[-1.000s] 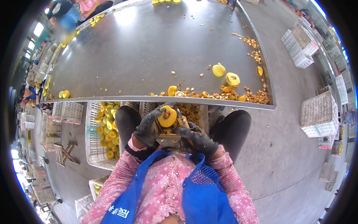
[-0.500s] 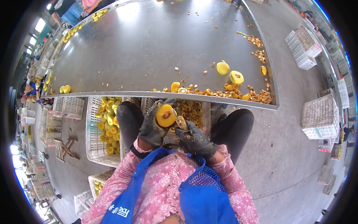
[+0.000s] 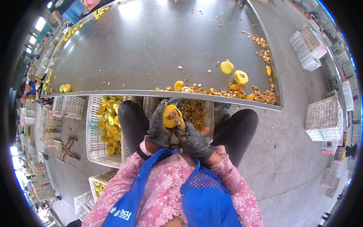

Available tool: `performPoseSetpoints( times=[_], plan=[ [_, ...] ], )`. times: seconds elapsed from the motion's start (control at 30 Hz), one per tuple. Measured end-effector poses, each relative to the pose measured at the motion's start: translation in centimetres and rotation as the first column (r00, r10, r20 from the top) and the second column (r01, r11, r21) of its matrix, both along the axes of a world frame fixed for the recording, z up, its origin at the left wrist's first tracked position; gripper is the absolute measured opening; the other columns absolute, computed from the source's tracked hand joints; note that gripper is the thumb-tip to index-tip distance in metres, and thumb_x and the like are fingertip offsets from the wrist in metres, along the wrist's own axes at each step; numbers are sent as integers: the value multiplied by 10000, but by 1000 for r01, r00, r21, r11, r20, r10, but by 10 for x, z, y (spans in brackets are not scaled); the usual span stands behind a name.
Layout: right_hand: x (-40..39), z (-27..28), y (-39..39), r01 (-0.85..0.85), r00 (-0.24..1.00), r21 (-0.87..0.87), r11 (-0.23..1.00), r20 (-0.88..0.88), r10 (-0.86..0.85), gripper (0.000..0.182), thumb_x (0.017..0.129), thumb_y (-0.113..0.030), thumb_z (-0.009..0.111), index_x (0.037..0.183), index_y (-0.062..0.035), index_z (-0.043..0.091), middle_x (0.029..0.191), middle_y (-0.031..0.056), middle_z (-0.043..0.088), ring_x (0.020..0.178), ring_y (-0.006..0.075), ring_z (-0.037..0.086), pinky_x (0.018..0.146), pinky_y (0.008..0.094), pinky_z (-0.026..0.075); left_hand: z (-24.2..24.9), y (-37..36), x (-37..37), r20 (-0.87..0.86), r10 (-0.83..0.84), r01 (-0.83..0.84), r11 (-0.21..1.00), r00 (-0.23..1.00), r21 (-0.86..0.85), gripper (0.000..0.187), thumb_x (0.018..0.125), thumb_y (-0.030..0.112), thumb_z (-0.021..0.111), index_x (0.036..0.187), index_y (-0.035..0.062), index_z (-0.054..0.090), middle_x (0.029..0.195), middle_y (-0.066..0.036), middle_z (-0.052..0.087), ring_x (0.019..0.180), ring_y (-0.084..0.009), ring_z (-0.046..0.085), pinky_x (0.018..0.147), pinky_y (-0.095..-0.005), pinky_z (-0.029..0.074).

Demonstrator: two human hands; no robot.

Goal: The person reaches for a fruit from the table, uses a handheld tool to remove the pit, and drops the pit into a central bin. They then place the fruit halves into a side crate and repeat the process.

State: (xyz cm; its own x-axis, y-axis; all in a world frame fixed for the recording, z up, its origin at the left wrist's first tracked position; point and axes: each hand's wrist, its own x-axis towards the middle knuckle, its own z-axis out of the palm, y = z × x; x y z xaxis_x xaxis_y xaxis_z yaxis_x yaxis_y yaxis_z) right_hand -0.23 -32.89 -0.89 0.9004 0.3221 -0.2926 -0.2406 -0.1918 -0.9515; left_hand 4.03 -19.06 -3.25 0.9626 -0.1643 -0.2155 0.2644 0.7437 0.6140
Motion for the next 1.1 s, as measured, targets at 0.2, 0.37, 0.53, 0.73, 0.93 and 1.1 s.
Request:
performPoseSetpoints(
  times=[0.2,0.37,0.53,0.73,0.93,1.1],
  plan=[
    [0,-60,2,-26,996,293,956,-76,50,217,870,-81,481,1069,-16,427,883,38,516,761,130,498,677,285,442,-8,-4,2,-103,-5,2,1000,995,-28,400,927,335,419,1171,33,515,1098,-79,567,957,-179,551,800,-305,473],
    [0,-47,5,-103,962,149,983,268,60,247,828,-51,523,1049,-6,422,955,79,512,820,156,506,720,290,436,-3,-2,2,-138,-33,37,999,990,25,388,927,327,413,1157,36,525,1052,-79,580,893,-163,559,786,-285,468],
    [2,-48,-4,-178,936,84,980,324,142,257,814,-25,535,1048,-23,430,924,64,521,831,158,515,727,300,436,-17,12,10,-32,-119,123,983,992,138,365,919,291,415,1149,34,534,1032,-77,589,891,-149,562,800,-279,458],
    [12,-40,-11,-330,915,-236,914,157,371,281,808,-6,540,1061,-61,432,933,41,536,820,129,520,710,285,443,-17,24,20,43,-330,274,843,943,463,377,920,315,412,1081,27,594,972,-49,602,809,-104,545,692,-231,458],
    [25,-17,-8,-351,933,129,928,-40,358,186,819,-67,536,1004,-80,517,918,24,541,787,129,533,679,241,456,-18,16,17,21,-194,167,890,981,424,392,914,333,412,1092,32,590,925,-39,604,777,-101,543,676,-234,460],
    [37,10,-9,-114,705,310,944,-644,297,121,806,-117,580,923,-84,587,926,11,552,793,120,537,680,223,448,-24,16,15,162,-129,-1,779,978,627,402,908,344,420,1075,23,595,957,-49,614,770,-105,539,691,-240,453]
  ],
)
